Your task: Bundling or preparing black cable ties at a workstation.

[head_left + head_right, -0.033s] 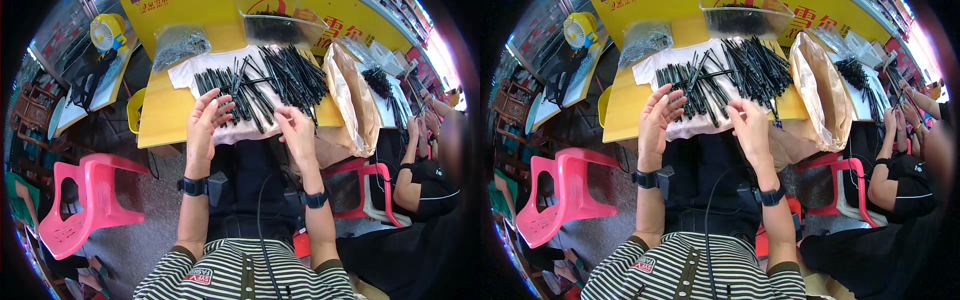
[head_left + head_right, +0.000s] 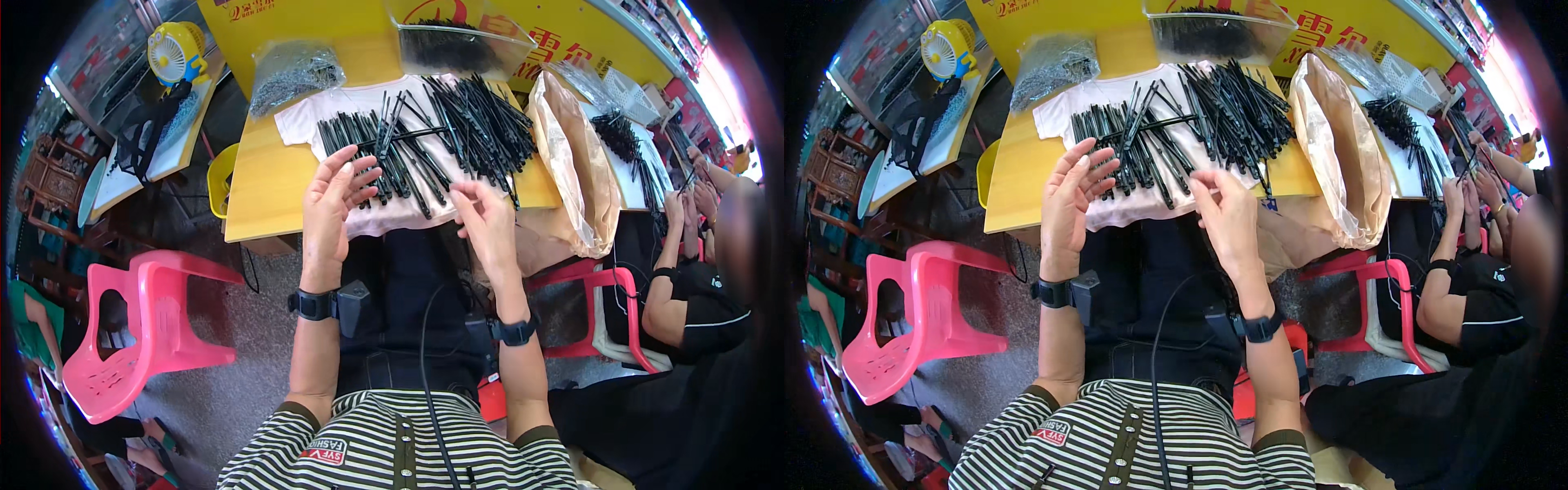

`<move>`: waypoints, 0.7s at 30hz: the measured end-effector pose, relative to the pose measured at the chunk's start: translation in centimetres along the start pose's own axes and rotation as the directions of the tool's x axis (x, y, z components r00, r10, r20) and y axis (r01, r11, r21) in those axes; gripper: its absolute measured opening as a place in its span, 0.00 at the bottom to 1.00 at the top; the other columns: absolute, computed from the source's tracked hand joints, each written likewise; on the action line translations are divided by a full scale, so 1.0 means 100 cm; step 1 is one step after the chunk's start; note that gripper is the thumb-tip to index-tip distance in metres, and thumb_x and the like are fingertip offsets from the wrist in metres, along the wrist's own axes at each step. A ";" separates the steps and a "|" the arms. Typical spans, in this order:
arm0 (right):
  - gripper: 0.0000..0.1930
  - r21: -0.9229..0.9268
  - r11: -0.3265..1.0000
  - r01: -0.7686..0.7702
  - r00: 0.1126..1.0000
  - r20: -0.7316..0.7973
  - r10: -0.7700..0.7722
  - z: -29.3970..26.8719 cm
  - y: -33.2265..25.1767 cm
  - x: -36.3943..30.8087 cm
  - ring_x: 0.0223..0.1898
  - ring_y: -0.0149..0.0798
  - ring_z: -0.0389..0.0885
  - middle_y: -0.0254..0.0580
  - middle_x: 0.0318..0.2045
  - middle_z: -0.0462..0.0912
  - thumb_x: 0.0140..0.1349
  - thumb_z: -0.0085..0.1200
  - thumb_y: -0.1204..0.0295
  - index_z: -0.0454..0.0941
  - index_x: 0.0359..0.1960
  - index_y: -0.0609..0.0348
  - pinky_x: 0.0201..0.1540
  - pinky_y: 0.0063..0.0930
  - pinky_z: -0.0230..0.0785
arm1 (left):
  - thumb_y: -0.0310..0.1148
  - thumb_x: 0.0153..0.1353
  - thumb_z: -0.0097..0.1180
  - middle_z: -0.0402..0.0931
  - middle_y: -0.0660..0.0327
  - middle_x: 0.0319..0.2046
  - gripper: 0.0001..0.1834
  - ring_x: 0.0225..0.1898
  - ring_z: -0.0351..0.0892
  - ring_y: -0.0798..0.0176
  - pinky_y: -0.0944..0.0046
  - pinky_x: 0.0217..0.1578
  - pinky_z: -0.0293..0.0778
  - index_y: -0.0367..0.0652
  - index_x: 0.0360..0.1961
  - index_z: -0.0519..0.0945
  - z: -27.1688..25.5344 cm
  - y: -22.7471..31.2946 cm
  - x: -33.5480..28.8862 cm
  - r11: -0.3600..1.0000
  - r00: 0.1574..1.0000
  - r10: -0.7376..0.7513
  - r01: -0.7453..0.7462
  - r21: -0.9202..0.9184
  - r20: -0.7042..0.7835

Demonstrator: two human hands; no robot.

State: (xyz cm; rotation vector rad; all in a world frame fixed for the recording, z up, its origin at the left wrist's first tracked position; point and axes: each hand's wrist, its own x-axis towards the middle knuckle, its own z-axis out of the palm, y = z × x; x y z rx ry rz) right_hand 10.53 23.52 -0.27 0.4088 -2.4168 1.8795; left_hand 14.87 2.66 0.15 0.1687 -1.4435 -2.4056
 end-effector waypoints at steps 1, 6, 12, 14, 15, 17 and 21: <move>0.10 -0.003 1.000 -0.022 1.000 0.023 0.022 -0.004 0.000 -0.007 0.22 0.24 0.75 0.35 0.23 0.78 0.59 0.53 0.70 0.78 0.38 0.63 0.22 0.17 0.69 | 0.31 0.66 0.44 0.76 0.51 0.45 0.17 0.47 0.78 0.60 0.66 0.43 0.74 0.37 0.54 0.69 -0.003 0.001 0.001 1.000 1.000 0.011 -0.011 -0.004 -0.003; 0.09 0.013 0.987 -0.160 0.982 0.107 0.158 -0.013 -0.002 -0.019 0.23 0.22 0.74 0.32 0.23 0.78 0.60 0.53 0.70 0.79 0.38 0.62 0.22 0.16 0.68 | 0.32 0.66 0.44 0.78 0.53 0.42 0.16 0.44 0.78 0.64 0.68 0.41 0.74 0.37 0.52 0.71 -0.017 0.010 0.011 0.993 0.993 0.095 -0.090 0.075 -0.068; 0.09 0.008 0.992 -0.129 0.982 0.142 0.127 -0.008 -0.006 -0.015 0.23 0.21 0.73 0.31 0.23 0.78 0.60 0.53 0.70 0.78 0.37 0.62 0.22 0.16 0.67 | 0.33 0.64 0.49 0.79 0.62 0.35 0.13 0.33 0.73 0.75 0.74 0.34 0.69 0.39 0.47 0.76 -0.019 0.009 0.028 0.796 0.978 0.209 -0.173 0.581 0.004; 0.09 0.014 0.993 -0.116 0.981 0.156 0.113 -0.003 -0.010 -0.011 0.23 0.21 0.73 0.31 0.23 0.78 0.60 0.53 0.70 0.78 0.37 0.63 0.22 0.16 0.67 | 0.31 0.62 0.51 0.78 0.63 0.33 0.13 0.31 0.72 0.75 0.74 0.33 0.68 0.38 0.45 0.76 -0.014 0.005 0.032 0.743 0.972 0.231 -0.200 0.639 0.037; 0.09 0.019 0.995 -0.099 0.981 0.169 0.094 0.000 -0.013 -0.009 0.22 0.21 0.73 0.32 0.22 0.77 0.60 0.53 0.70 0.78 0.37 0.63 0.21 0.16 0.67 | 0.30 0.60 0.53 0.78 0.64 0.30 0.13 0.30 0.71 0.75 0.74 0.31 0.68 0.37 0.44 0.77 -0.011 0.002 0.034 0.684 0.970 0.229 -0.216 0.697 0.076; 0.09 0.024 0.996 -0.081 0.980 0.183 0.075 0.004 -0.019 -0.005 0.21 0.21 0.73 0.32 0.21 0.77 0.60 0.53 0.70 0.78 0.36 0.63 0.21 0.16 0.66 | 0.29 0.59 0.54 0.77 0.64 0.29 0.13 0.29 0.70 0.75 0.73 0.30 0.68 0.36 0.44 0.77 -0.006 -0.002 0.036 0.624 0.964 0.246 -0.235 0.745 0.098; 0.10 -0.020 0.998 -0.052 0.975 0.217 0.055 0.009 -0.027 0.000 0.21 0.20 0.72 0.31 0.21 0.76 0.61 0.52 0.68 0.78 0.36 0.63 0.22 0.15 0.66 | 0.29 0.53 0.58 0.76 0.59 0.27 0.15 0.29 0.72 0.64 0.65 0.32 0.69 0.35 0.42 0.76 0.003 -0.011 0.038 0.456 0.949 0.284 -0.258 0.852 0.135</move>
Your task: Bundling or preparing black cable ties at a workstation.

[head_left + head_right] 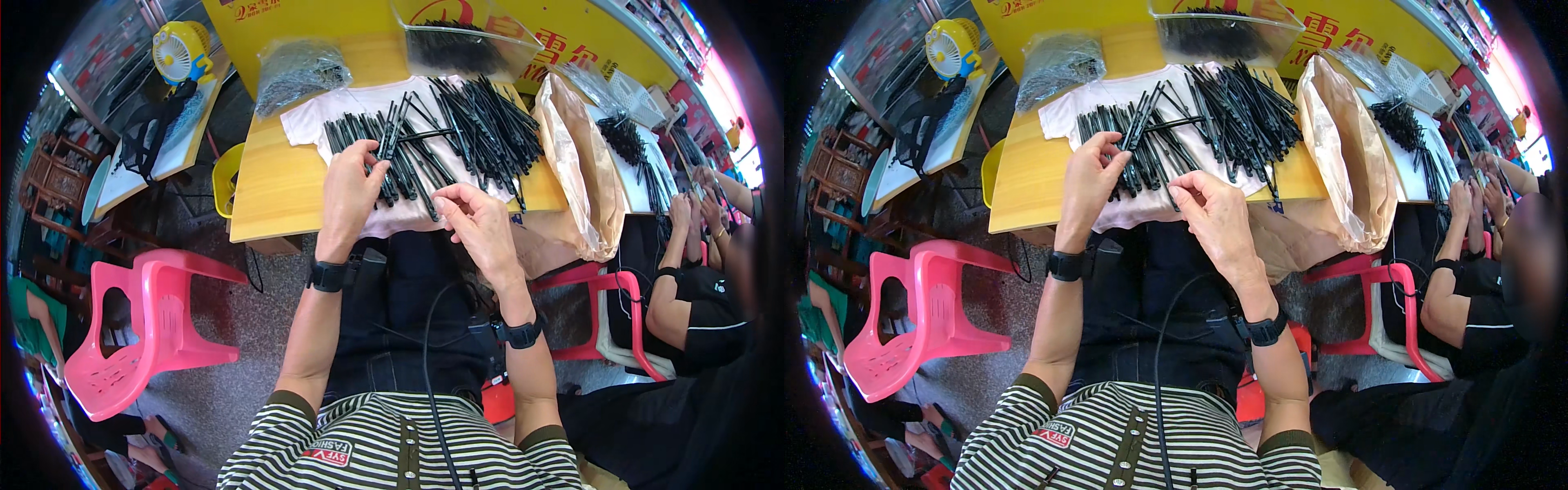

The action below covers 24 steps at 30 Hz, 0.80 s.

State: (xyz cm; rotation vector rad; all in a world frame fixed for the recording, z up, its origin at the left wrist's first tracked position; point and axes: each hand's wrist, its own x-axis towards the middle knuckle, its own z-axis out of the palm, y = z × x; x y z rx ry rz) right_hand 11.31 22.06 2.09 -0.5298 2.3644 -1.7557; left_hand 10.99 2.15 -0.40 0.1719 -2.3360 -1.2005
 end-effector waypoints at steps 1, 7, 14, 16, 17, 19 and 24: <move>0.11 -0.027 0.999 -0.023 1.000 0.010 0.024 0.001 -0.001 0.000 0.23 0.18 0.71 0.28 0.22 0.76 0.61 0.52 0.67 0.79 0.37 0.62 0.23 0.13 0.66 | 0.30 0.52 0.59 0.76 0.55 0.29 0.16 0.33 0.74 0.57 0.60 0.36 0.70 0.36 0.42 0.76 0.002 0.000 0.000 0.993 1.000 0.025 -0.025 0.114 0.000; 0.09 -0.032 0.999 -0.010 1.000 -0.021 0.010 0.004 0.002 -0.001 0.18 0.23 0.72 0.35 0.18 0.76 0.60 0.52 0.70 0.78 0.35 0.65 0.19 0.18 0.65 | 0.31 0.50 0.60 0.74 0.56 0.23 0.17 0.26 0.74 0.56 0.61 0.29 0.69 0.35 0.41 0.77 0.012 -0.001 0.000 0.966 0.980 0.166 -0.139 0.216 -0.112; 0.08 0.002 0.999 0.049 0.999 -0.018 -0.049 0.004 0.006 -0.003 0.17 0.22 0.71 0.33 0.17 0.75 0.60 0.52 0.70 0.78 0.34 0.64 0.19 0.17 0.65 | 0.30 0.49 0.61 0.73 0.58 0.22 0.17 0.24 0.73 0.62 0.64 0.27 0.69 0.36 0.41 0.77 0.013 0.000 -0.005 0.992 0.996 0.056 -0.046 0.120 -0.074; 0.08 -0.014 1.000 -0.012 1.000 -0.014 0.012 0.005 0.005 -0.003 0.17 0.22 0.71 0.33 0.17 0.75 0.60 0.52 0.71 0.78 0.35 0.63 0.19 0.17 0.65 | 0.30 0.49 0.61 0.73 0.60 0.21 0.17 0.23 0.72 0.66 0.66 0.25 0.69 0.36 0.41 0.77 0.014 0.001 -0.006 0.994 0.997 0.050 -0.044 0.104 -0.059; 0.08 -0.008 0.999 0.040 0.999 -0.006 -0.040 0.005 0.005 -0.004 0.17 0.22 0.71 0.33 0.17 0.75 0.60 0.52 0.71 0.78 0.35 0.63 0.19 0.17 0.65 | 0.30 0.49 0.61 0.73 0.60 0.21 0.17 0.23 0.72 0.66 0.66 0.25 0.69 0.36 0.41 0.77 0.014 0.002 -0.006 0.994 0.997 0.057 -0.050 0.102 -0.060; 0.09 -0.028 0.997 -0.071 0.997 0.038 0.072 0.003 0.007 -0.004 0.22 0.19 0.72 0.28 0.22 0.76 0.61 0.53 0.68 0.78 0.37 0.61 0.22 0.13 0.67 | 0.29 0.49 0.61 0.72 0.60 0.21 0.17 0.22 0.72 0.67 0.67 0.25 0.68 0.36 0.41 0.77 0.016 0.004 -0.005 0.994 0.996 0.072 -0.067 0.082 -0.055; 0.10 -0.018 1.000 -0.009 1.000 0.015 0.009 0.000 0.014 -0.005 0.22 0.19 0.72 0.28 0.22 0.76 0.60 0.53 0.68 0.79 0.38 0.61 0.22 0.13 0.68 | 0.31 0.49 0.60 0.73 0.56 0.24 0.16 0.31 0.74 0.55 0.59 0.35 0.69 0.36 0.40 0.77 0.014 0.012 -0.005 0.999 0.999 -0.025 0.024 0.029 0.036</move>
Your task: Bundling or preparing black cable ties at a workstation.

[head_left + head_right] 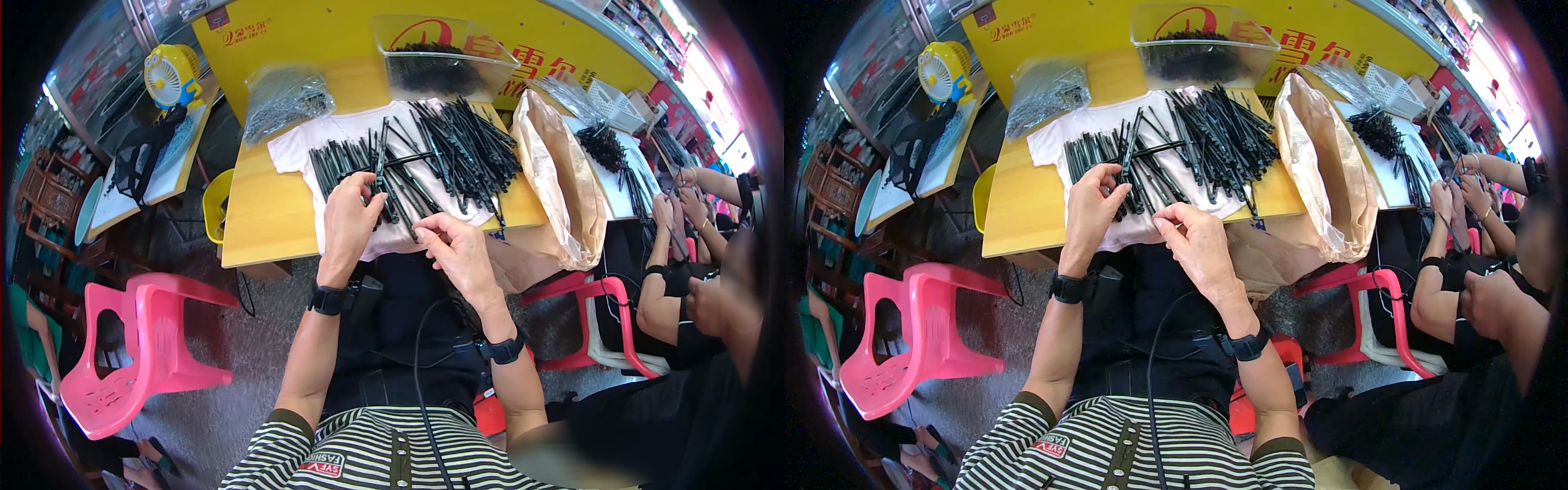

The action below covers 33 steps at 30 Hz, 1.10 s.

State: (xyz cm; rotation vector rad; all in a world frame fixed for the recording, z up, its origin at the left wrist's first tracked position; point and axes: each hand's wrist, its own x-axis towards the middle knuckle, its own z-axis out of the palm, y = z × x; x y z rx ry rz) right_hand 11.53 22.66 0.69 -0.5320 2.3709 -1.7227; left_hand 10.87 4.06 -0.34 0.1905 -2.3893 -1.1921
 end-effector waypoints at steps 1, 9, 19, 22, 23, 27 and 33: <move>0.10 -0.006 1.000 0.003 1.000 0.010 -0.003 -0.001 0.000 0.000 0.22 0.19 0.72 0.28 0.22 0.76 0.60 0.53 0.68 0.79 0.38 0.61 0.22 0.13 0.68 | 0.31 0.49 0.60 0.73 0.56 0.24 0.16 0.31 0.74 0.55 0.59 0.35 0.69 0.36 0.40 0.77 -0.001 0.001 0.000 1.000 1.000 0.015 -0.015 -0.015 -0.017; 0.23 -0.746 0.663 0.055 0.664 -0.468 -0.582 -0.123 0.003 0.003 0.47 0.53 0.72 0.54 0.42 0.75 0.49 0.60 0.70 0.71 0.48 0.64 0.51 0.40 0.63 | 0.33 0.59 0.55 0.76 0.61 0.27 0.13 0.28 0.72 0.71 0.69 0.30 0.69 0.37 0.42 0.77 -0.037 -0.046 -0.005 0.986 0.945 -0.040 -0.015 -0.165 -0.326; 0.13 -0.716 0.694 -0.067 0.870 -0.382 -0.311 -0.209 0.087 -0.008 0.23 0.41 0.76 0.49 0.18 0.74 0.59 0.47 0.66 0.76 0.25 0.62 0.28 0.35 0.65 | 0.27 0.63 0.49 0.75 0.65 0.29 0.09 0.26 0.68 0.79 0.78 0.27 0.64 0.37 0.41 0.77 -0.055 -0.115 -0.007 0.937 0.901 -0.151 -0.001 -0.350 -0.407; 0.13 -0.702 0.692 -0.168 0.863 -0.444 -0.242 -0.190 0.080 -0.004 0.23 0.46 0.76 0.51 0.18 0.74 0.60 0.47 0.64 0.75 0.25 0.62 0.28 0.36 0.65 | 0.28 0.63 0.50 0.75 0.66 0.30 0.09 0.28 0.69 0.78 0.79 0.28 0.65 0.38 0.42 0.78 -0.055 -0.113 -0.007 0.922 0.888 -0.187 0.011 -0.386 -0.421; 0.13 -0.709 0.688 -0.157 0.845 -0.457 -0.279 -0.188 0.078 -0.005 0.23 0.46 0.76 0.51 0.18 0.74 0.60 0.47 0.64 0.75 0.25 0.62 0.28 0.36 0.65 | 0.28 0.63 0.50 0.75 0.66 0.30 0.09 0.28 0.69 0.78 0.79 0.28 0.65 0.39 0.42 0.78 -0.055 -0.112 -0.007 0.921 0.890 -0.207 0.036 -0.388 -0.407; 0.16 -0.622 0.749 -0.227 0.828 -0.528 -0.188 -0.183 0.073 -0.010 0.28 0.56 0.77 0.55 0.23 0.78 0.63 0.45 0.60 0.75 0.26 0.59 0.32 0.46 0.67 | 0.29 0.63 0.50 0.75 0.66 0.30 0.09 0.28 0.69 0.78 0.78 0.29 0.65 0.38 0.42 0.78 -0.057 -0.111 -0.010 0.924 0.883 -0.213 0.042 -0.381 -0.419; 0.13 -0.549 0.819 -0.165 0.818 -0.541 -0.198 -0.177 0.049 -0.017 0.38 0.55 0.77 0.55 0.32 0.79 0.62 0.47 0.64 0.75 0.37 0.62 0.41 0.43 0.68 | 0.30 0.63 0.51 0.75 0.66 0.30 0.10 0.28 0.68 0.79 0.79 0.29 0.64 0.38 0.42 0.77 -0.055 -0.109 -0.009 0.928 0.885 -0.185 0.015 -0.372 -0.426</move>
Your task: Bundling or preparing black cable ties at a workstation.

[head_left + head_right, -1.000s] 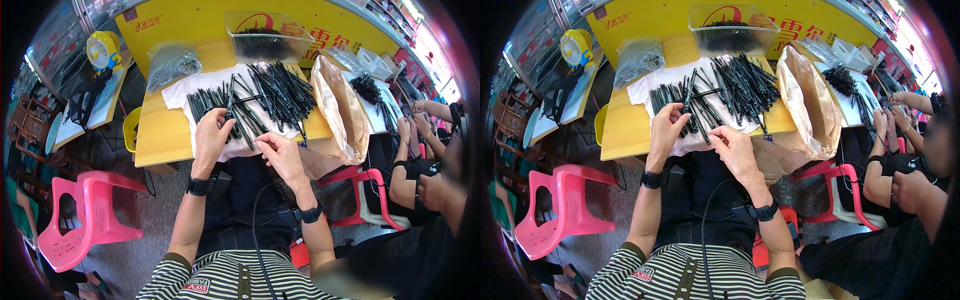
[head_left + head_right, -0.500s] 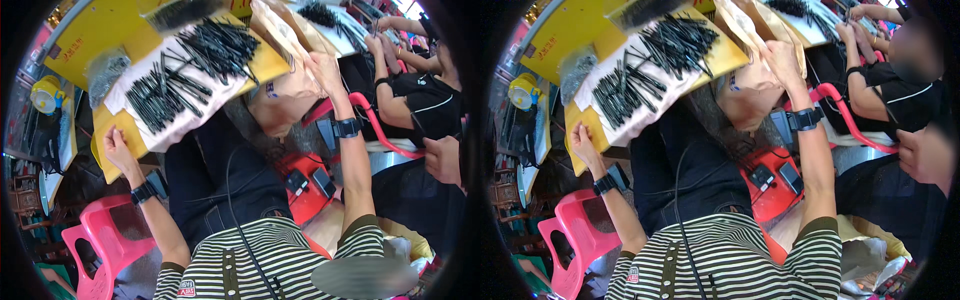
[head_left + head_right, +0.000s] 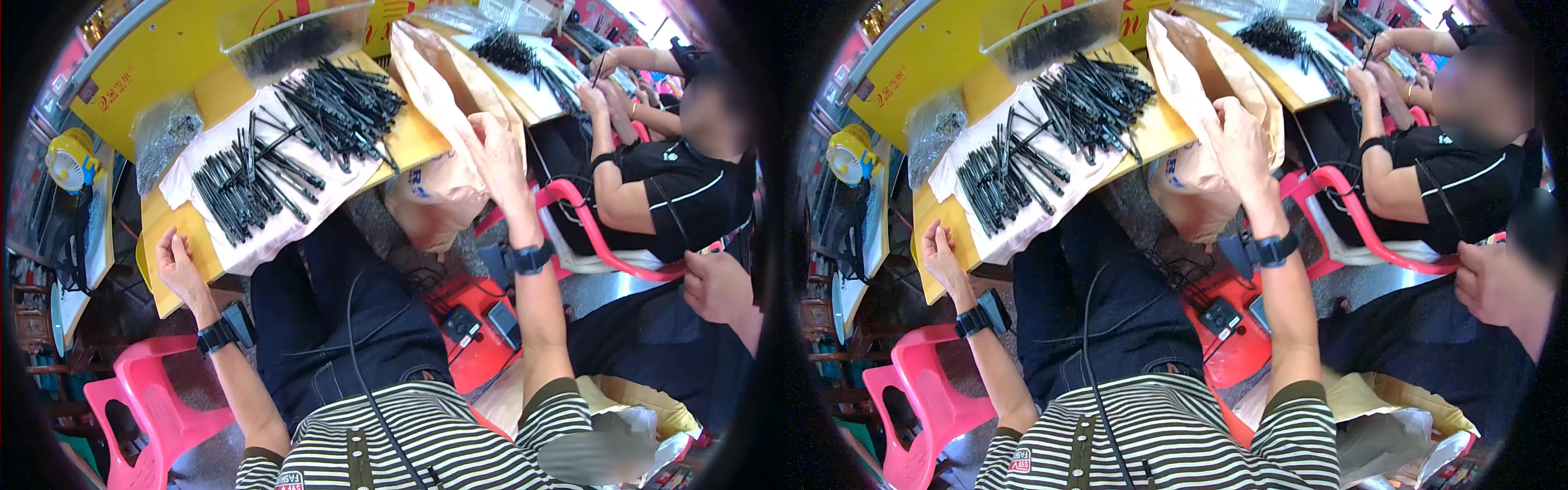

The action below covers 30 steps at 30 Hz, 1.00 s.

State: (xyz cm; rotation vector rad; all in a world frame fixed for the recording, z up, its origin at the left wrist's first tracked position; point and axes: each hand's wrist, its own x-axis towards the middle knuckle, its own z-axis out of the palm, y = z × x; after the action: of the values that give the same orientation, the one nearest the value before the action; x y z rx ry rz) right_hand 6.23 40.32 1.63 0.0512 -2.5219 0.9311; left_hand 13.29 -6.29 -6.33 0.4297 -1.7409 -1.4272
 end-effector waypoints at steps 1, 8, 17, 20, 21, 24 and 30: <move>0.11 -0.075 0.965 0.251 0.942 -0.210 -0.261 0.002 -0.009 0.001 0.41 0.53 0.75 0.53 0.37 0.78 0.60 0.49 0.68 0.75 0.40 0.61 0.44 0.41 0.66 | 0.29 0.63 0.50 0.75 0.66 0.30 0.10 0.28 0.67 0.79 0.79 0.29 0.64 0.38 0.43 0.77 0.000 0.000 0.000 1.000 1.000 -0.006 0.006 0.014 0.000; 0.09 -0.214 0.957 0.194 0.966 0.211 -0.149 0.057 -0.055 -0.030 0.40 0.52 0.75 0.51 0.35 0.78 0.54 0.52 0.72 0.77 0.34 0.64 0.46 0.38 0.67 | 0.29 0.64 0.48 0.73 0.67 0.28 0.09 0.27 0.66 0.77 0.77 0.28 0.63 0.37 0.41 0.77 -0.003 -0.003 -0.001 0.996 1.000 -0.005 0.004 0.085 0.016; 0.05 -0.289 0.922 0.257 0.961 -0.024 -0.276 0.082 -0.049 -0.039 0.35 0.48 0.76 0.48 0.29 0.77 0.56 0.50 0.73 0.75 0.28 0.61 0.38 0.39 0.70 | 0.29 0.64 0.48 0.74 0.65 0.33 0.10 0.32 0.70 0.76 0.76 0.31 0.66 0.37 0.43 0.77 -0.005 -0.013 0.003 0.997 0.997 -0.054 0.050 0.063 0.049; 0.05 -0.227 0.936 0.269 0.956 -0.054 -0.288 0.080 -0.051 -0.038 0.33 0.49 0.76 0.47 0.27 0.77 0.57 0.49 0.73 0.75 0.27 0.61 0.36 0.39 0.70 | 0.30 0.65 0.48 0.75 0.65 0.33 0.10 0.33 0.70 0.75 0.76 0.33 0.66 0.36 0.43 0.77 -0.006 -0.011 0.002 0.991 0.999 0.003 -0.010 0.135 0.051; 0.06 -0.224 0.939 0.260 0.959 -0.055 -0.279 0.079 -0.051 -0.038 0.32 0.49 0.77 0.47 0.26 0.77 0.57 0.49 0.73 0.75 0.27 0.61 0.36 0.39 0.70 | 0.30 0.65 0.48 0.75 0.65 0.33 0.10 0.33 0.70 0.75 0.76 0.33 0.66 0.36 0.43 0.77 -0.006 -0.011 0.003 0.989 0.999 -0.002 -0.003 0.149 0.032; 0.06 -0.231 0.938 0.260 0.958 -0.061 -0.280 0.080 -0.050 -0.039 0.32 0.50 0.77 0.47 0.25 0.77 0.58 0.48 0.73 0.75 0.26 0.61 0.34 0.40 0.70 | 0.30 0.65 0.48 0.75 0.65 0.34 0.10 0.33 0.71 0.75 0.75 0.34 0.67 0.36 0.43 0.77 -0.007 -0.012 0.002 0.989 0.999 0.004 -0.010 0.146 0.043; 0.06 -0.221 0.938 0.268 0.951 -0.093 -0.294 0.082 -0.048 -0.039 0.31 0.49 0.77 0.47 0.25 0.77 0.58 0.48 0.73 0.75 0.26 0.60 0.34 0.39 0.70 | 0.30 0.65 0.47 0.75 0.65 0.33 0.10 0.33 0.71 0.75 0.75 0.34 0.67 0.36 0.42 0.77 -0.006 -0.015 0.004 0.987 0.999 -0.013 0.006 0.160 0.041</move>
State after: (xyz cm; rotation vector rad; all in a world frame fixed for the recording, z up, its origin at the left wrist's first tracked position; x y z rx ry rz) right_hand 7.38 31.05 -2.55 0.2737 -2.3992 0.5391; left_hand 13.12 -7.41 -7.51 0.4973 -1.8968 -1.3167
